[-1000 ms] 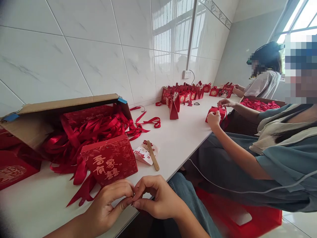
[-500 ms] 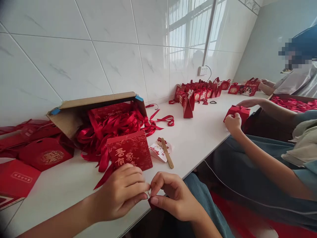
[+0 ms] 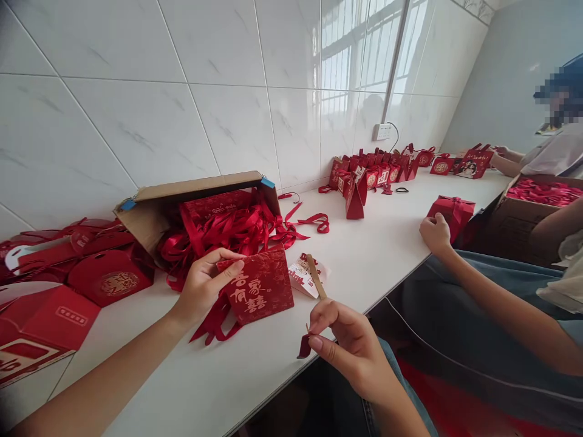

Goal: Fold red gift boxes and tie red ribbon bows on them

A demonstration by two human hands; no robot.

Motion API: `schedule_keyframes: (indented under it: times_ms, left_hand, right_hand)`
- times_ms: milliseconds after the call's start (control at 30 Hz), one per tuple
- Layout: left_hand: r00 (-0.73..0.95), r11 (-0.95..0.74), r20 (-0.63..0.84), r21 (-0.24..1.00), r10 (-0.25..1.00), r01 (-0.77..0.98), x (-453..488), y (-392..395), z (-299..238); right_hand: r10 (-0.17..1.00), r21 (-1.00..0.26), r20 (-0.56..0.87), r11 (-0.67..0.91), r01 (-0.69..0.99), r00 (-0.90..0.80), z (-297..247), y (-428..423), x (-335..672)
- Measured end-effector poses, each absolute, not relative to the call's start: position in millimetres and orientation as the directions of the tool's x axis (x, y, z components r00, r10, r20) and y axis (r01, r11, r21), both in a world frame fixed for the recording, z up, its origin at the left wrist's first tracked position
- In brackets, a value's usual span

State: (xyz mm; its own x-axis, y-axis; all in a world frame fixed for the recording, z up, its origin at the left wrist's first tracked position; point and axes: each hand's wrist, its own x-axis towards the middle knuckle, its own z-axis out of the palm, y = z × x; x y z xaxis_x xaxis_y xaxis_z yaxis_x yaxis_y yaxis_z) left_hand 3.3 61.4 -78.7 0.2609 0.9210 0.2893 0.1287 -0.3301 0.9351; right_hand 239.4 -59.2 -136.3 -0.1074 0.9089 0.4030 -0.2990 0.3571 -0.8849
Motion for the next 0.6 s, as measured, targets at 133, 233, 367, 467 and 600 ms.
schedule_keyframes:
  times_ms: [133, 233, 367, 467, 600]
  left_hand:
    - [0.259, -0.424, 0.385, 0.898, 0.886, 0.117, 12.5, 46.3, -80.2]
    - [0.312, -0.476, 0.426, 0.873, 0.849, 0.106, 19.5, 33.4, -80.1]
    - [0.379, -0.452, 0.382, 0.885, 0.843, 0.112, 24.6, 19.0, -79.1]
    - [0.419, -0.492, 0.402, 0.861, 0.814, 0.129, 25.8, 12.0, -78.4]
    - [0.481, -0.544, 0.429, 0.830, 0.765, 0.125, 25.5, 5.2, -79.4]
  right_hand:
    - [0.891, -0.872, 0.452, 0.451, -0.191, 0.042, -131.3, -54.3, 229.5]
    - [0.864, -0.862, 0.484, 0.498, -0.093, 0.140, -124.6, -46.1, 219.1]
    - [0.823, -0.845, 0.531, 0.532, 0.053, 0.203, -116.7, -36.6, 205.6]
    - [0.788, -0.822, 0.570, 0.540, 0.183, 0.234, -114.4, -36.2, 200.6]
    - [0.783, -0.808, 0.587, 0.546, 0.223, 0.207, -112.5, -41.9, 200.0]
